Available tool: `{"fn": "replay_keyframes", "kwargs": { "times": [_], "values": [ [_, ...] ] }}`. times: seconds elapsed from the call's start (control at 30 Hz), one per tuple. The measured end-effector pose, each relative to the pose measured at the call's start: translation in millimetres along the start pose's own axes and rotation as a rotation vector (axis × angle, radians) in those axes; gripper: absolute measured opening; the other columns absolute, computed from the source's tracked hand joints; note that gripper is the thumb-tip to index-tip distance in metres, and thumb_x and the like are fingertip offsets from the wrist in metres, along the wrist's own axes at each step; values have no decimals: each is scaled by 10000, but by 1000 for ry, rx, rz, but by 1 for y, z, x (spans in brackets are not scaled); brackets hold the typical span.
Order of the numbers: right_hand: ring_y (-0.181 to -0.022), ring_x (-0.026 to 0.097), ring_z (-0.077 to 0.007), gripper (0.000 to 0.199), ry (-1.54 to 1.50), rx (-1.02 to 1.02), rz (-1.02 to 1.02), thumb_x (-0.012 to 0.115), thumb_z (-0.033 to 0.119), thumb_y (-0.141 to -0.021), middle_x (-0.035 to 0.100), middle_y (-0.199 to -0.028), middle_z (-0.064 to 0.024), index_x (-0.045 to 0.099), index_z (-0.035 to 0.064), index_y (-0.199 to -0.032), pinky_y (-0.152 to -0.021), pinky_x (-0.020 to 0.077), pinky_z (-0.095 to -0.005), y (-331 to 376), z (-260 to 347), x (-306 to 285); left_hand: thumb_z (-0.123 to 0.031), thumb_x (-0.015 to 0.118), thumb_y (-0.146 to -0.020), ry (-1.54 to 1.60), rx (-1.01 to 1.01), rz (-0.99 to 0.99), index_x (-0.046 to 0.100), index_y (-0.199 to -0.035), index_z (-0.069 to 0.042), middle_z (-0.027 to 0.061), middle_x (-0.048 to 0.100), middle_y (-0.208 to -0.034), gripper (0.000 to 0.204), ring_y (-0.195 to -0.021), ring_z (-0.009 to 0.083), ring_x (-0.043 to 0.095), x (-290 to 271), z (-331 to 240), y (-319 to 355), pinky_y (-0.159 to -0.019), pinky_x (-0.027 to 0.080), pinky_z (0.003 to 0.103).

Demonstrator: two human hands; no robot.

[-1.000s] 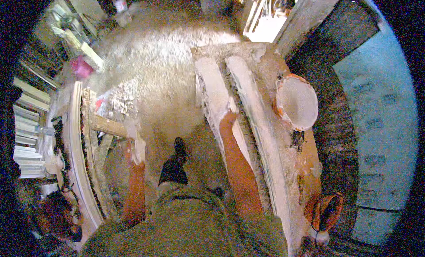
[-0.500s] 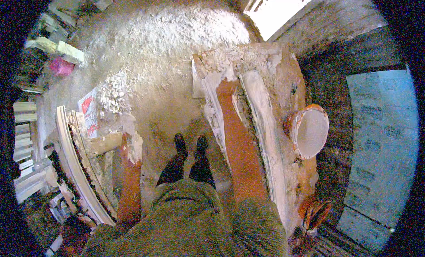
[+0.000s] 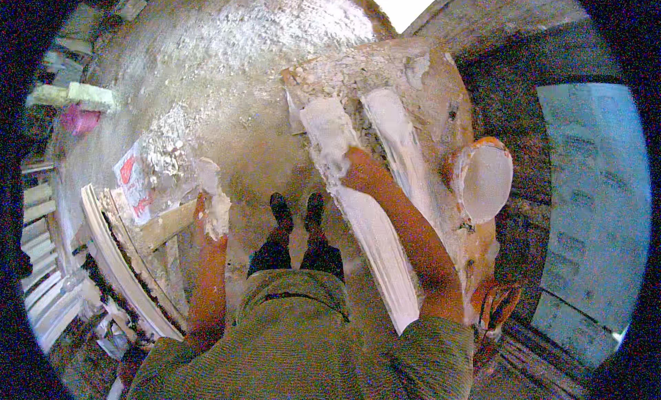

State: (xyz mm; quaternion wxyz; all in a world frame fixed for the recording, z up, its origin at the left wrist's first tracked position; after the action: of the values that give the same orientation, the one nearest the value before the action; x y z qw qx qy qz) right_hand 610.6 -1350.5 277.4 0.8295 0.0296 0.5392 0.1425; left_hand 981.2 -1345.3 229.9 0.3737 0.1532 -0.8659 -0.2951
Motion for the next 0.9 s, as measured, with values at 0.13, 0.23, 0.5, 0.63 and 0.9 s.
{"fn": "replay_keyframes", "kwargs": {
  "times": [0.13,0.23,0.5,0.63,0.9],
  "values": [
    [-1023,557,-333,338,119,-471,378,657,200,-717,569,-1110,-155,591,73,-1023,-898,425,-438,10,36,39,-322,492,-930,-56,-4,156,549,-1109,-72,56,616,-882,313,-740,178,612,15,3,-12,-639,523,301],
    [-918,608,-287,213,426,-605,327,652,193,-688,610,-945,-118,638,100,-879,-792,474,-447,4,48,70,-334,494,-929,106,-106,195,549,-1099,-72,58,613,-876,317,-740,180,609,30,4,-12,-650,521,304],
    [-718,644,-295,81,358,-385,373,638,187,-687,619,-754,-99,659,110,-704,-570,515,-411,-1,38,114,-326,495,-932,-169,82,96,556,-1079,-54,58,610,-887,315,-774,186,605,42,-14,17,-674,513,319],
    [-735,630,-329,128,-94,-465,21,634,152,-699,629,-787,-148,664,69,-791,-659,507,-415,-6,39,38,-325,497,-931,-88,31,142,551,-1087,-48,61,608,-914,322,-815,190,602,38,-8,22,-718,509,317],
    [-1022,595,-282,415,-376,323,-680,573,-14,-748,610,-1090,-179,562,36,-1160,-896,464,-345,43,-93,-72,-304,517,-918,59,12,170,541,-1119,-59,61,605,-951,318,-832,196,595,46,11,21,-726,502,323]
  ]
}}
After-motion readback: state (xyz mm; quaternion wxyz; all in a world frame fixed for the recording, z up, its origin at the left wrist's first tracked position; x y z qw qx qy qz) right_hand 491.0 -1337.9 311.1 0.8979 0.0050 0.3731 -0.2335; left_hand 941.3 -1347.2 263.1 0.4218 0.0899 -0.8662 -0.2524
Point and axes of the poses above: each hand's wrist, its own y-axis away from the middle knuckle, its own x-axis out of the palm, z = x × y, the point moved 6 cm from there along -y, towards the middle knuckle
